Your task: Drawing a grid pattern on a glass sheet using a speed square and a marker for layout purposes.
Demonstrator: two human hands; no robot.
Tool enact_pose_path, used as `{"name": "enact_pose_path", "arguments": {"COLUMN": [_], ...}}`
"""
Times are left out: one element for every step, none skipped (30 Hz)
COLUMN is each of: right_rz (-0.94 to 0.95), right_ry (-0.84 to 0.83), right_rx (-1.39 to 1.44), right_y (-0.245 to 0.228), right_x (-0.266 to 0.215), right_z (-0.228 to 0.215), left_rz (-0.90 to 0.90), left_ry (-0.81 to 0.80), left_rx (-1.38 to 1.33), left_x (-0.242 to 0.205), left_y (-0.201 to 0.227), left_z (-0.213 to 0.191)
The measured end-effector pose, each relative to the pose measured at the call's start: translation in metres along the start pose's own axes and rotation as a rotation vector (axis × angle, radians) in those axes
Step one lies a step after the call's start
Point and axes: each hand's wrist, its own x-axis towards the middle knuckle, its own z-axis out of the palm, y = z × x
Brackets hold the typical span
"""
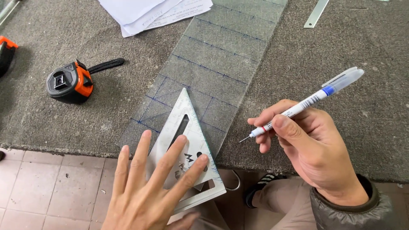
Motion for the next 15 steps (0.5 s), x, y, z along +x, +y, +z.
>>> {"name": "enact_pose_path", "arguments": {"right_rz": [-0.002, -0.004, -0.004, -0.016, -0.024, -0.020, -0.018, -0.016, -0.014, -0.013, -0.015, -0.015, -0.012, -0.008, -0.006], "right_ry": [0.002, 0.005, 0.009, 0.004, -0.003, -0.001, 0.004, 0.009, 0.011, 0.009, 0.008, 0.009, 0.011, 0.014, 0.016], "right_rx": [0.004, 0.009, 0.007, 0.019, 0.034, 0.034, 0.027, 0.019, 0.019, 0.009, -0.001, -0.002, -0.002, -0.002, -0.003], "right_y": [0.000, 0.001, 0.001, 0.001, 0.002, 0.002, 0.002, 0.001, 0.002, 0.002, 0.001, 0.001, 0.001, 0.001, 0.000], "right_x": [0.000, 0.000, 0.000, 0.001, 0.000, 0.000, 0.000, 0.000, 0.000, 0.000, 0.000, 0.000, 0.000, 0.000, 0.000], "right_z": [0.000, 0.000, 0.000, 0.000, 0.000, 0.001, 0.001, 0.002, 0.002, 0.002, 0.002, 0.002, 0.002, 0.002, 0.002], "left_rz": [0.038, 0.076, 0.078, 0.106, 0.132, 0.133, 0.129, 0.125, 0.125, 0.121, 0.117, 0.117, 0.092, 0.067, 0.068], "left_ry": [-0.040, -0.080, -0.080, -0.090, -0.104, -0.108, -0.110, -0.113, -0.115, -0.112, -0.108, -0.107, -0.096, -0.084, -0.084], "left_rx": [-0.006, -0.011, -0.015, -0.014, -0.014, -0.018, -0.034, -0.051, -0.053, -0.058, -0.062, -0.063, -0.089, -0.116, -0.118], "left_x": [-0.001, -0.002, -0.002, -0.003, -0.005, -0.005, -0.005, -0.005, -0.005, -0.005, -0.004, -0.003, -0.002, -0.001, 0.001], "left_y": [-0.003, -0.006, -0.008, -0.011, -0.013, -0.013, -0.013, -0.014, -0.013, -0.013, -0.013, -0.011, -0.010, -0.008, -0.006], "left_z": [0.004, 0.008, 0.009, 0.011, 0.012, 0.012, 0.011, 0.011, 0.011, 0.011, 0.011, 0.010, 0.008, 0.007, 0.008]}}
